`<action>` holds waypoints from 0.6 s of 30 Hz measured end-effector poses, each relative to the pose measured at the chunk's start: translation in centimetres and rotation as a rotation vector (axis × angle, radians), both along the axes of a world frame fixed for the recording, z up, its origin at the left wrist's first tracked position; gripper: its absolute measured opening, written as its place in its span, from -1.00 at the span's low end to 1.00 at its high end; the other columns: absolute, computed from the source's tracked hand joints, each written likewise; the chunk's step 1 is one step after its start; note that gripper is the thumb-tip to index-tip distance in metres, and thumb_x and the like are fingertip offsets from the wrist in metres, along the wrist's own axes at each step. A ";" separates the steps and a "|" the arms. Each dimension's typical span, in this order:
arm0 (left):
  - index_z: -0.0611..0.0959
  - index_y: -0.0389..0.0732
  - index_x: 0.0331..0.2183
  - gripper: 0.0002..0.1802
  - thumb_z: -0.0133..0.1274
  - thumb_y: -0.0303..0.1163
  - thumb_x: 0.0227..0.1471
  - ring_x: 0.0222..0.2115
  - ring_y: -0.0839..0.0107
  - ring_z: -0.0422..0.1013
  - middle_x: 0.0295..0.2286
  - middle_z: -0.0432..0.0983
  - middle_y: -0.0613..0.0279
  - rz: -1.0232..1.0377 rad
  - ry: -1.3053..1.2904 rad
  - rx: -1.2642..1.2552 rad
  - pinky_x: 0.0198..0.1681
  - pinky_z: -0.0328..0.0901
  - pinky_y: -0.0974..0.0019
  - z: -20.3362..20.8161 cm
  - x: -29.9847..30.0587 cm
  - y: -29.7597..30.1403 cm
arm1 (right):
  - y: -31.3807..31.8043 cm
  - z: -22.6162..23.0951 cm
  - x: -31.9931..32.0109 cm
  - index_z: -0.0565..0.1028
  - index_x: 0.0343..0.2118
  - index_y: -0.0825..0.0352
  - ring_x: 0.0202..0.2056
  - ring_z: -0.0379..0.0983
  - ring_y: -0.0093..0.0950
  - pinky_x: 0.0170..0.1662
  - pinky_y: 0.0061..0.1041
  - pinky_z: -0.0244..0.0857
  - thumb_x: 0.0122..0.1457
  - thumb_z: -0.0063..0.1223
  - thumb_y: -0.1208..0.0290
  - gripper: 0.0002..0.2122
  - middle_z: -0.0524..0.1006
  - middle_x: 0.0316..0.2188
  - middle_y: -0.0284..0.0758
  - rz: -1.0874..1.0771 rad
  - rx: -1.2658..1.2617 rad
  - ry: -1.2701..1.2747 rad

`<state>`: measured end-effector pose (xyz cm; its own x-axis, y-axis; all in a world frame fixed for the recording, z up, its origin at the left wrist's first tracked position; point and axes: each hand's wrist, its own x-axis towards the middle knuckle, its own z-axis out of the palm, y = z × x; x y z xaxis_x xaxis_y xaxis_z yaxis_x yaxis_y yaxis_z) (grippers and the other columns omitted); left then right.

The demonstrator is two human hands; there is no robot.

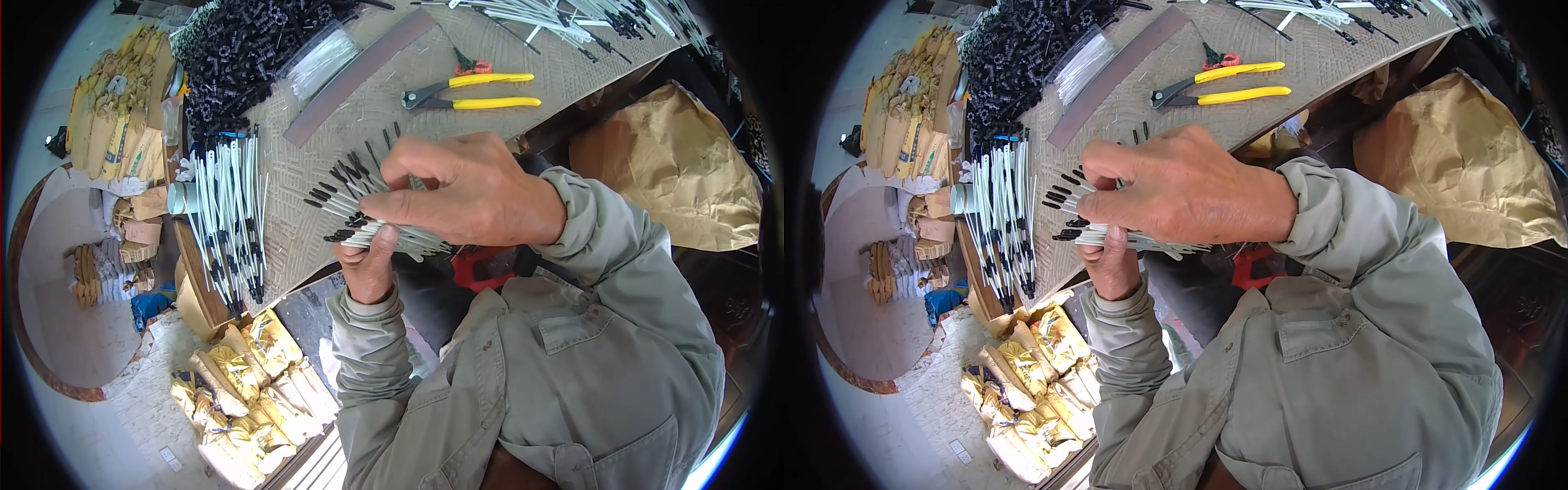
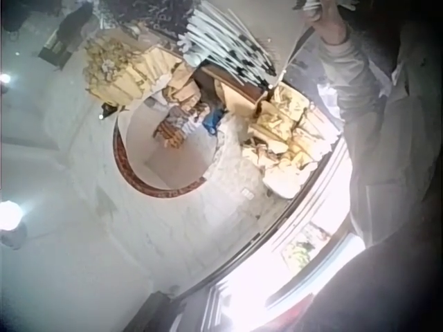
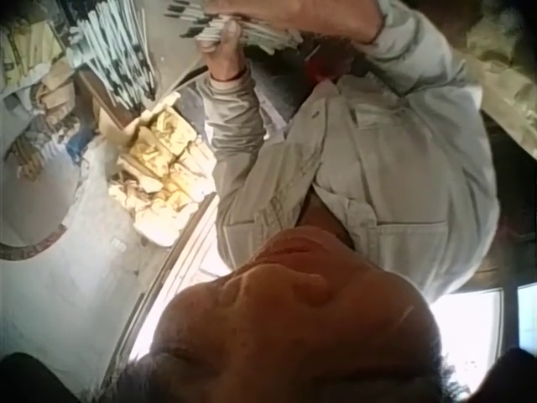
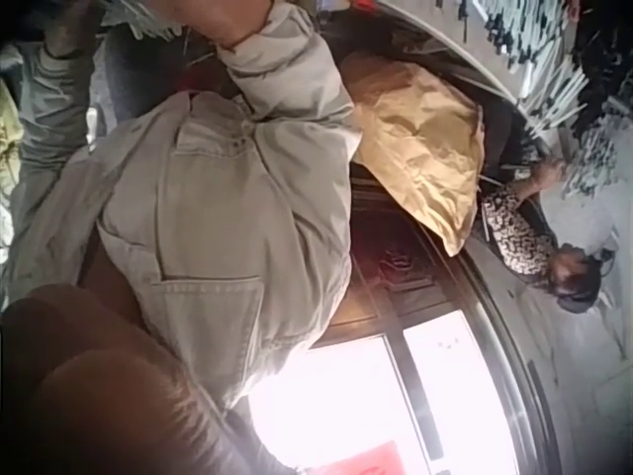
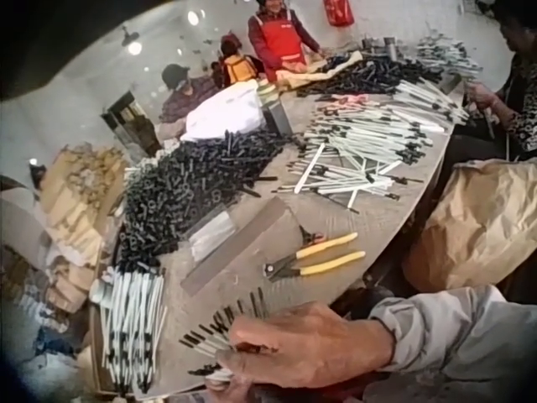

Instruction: Assembling and securing bundles of small white plastic rods using pliers at a factory workstation.

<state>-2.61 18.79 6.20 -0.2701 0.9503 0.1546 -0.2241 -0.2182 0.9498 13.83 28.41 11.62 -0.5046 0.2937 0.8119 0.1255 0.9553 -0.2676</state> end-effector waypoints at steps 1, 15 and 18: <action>0.54 -0.29 -0.34 -0.82 0.10 -0.56 -0.10 -0.40 0.58 0.32 -0.40 0.47 0.33 0.000 0.001 0.001 -0.27 0.20 0.46 0.0 0.1 0.1 | 0.1 -0.4 -0.1 0.52 -0.34 0.22 -0.66 0.28 -0.59 -0.67 -0.63 0.13 -0.26 0.11 0.51 -0.70 0.35 -0.51 -0.43 0.027 -0.041 0.041; 0.52 -0.31 -0.26 -0.75 0.08 -0.45 -0.05 -0.27 0.50 0.34 -0.29 0.46 0.26 -0.046 -0.057 0.075 -0.13 0.18 0.37 -0.6 -0.2 -0.1 | 0.1 0.4 0.2 0.51 -0.33 0.27 -0.62 0.31 -0.61 -0.66 -0.64 0.16 -0.22 0.10 0.47 -0.73 0.36 -0.47 -0.41 0.009 0.041 -0.038; 0.51 -0.31 -0.24 -0.74 0.08 -0.45 -0.05 -0.24 0.49 0.34 -0.28 0.45 0.24 -0.051 -0.080 0.059 -0.10 0.17 0.35 -0.8 -0.4 -0.1 | 0.1 0.4 0.2 0.51 -0.33 0.28 -0.62 0.31 -0.61 -0.65 -0.65 0.16 -0.22 0.09 0.47 -0.73 0.36 -0.47 -0.41 0.016 0.055 -0.008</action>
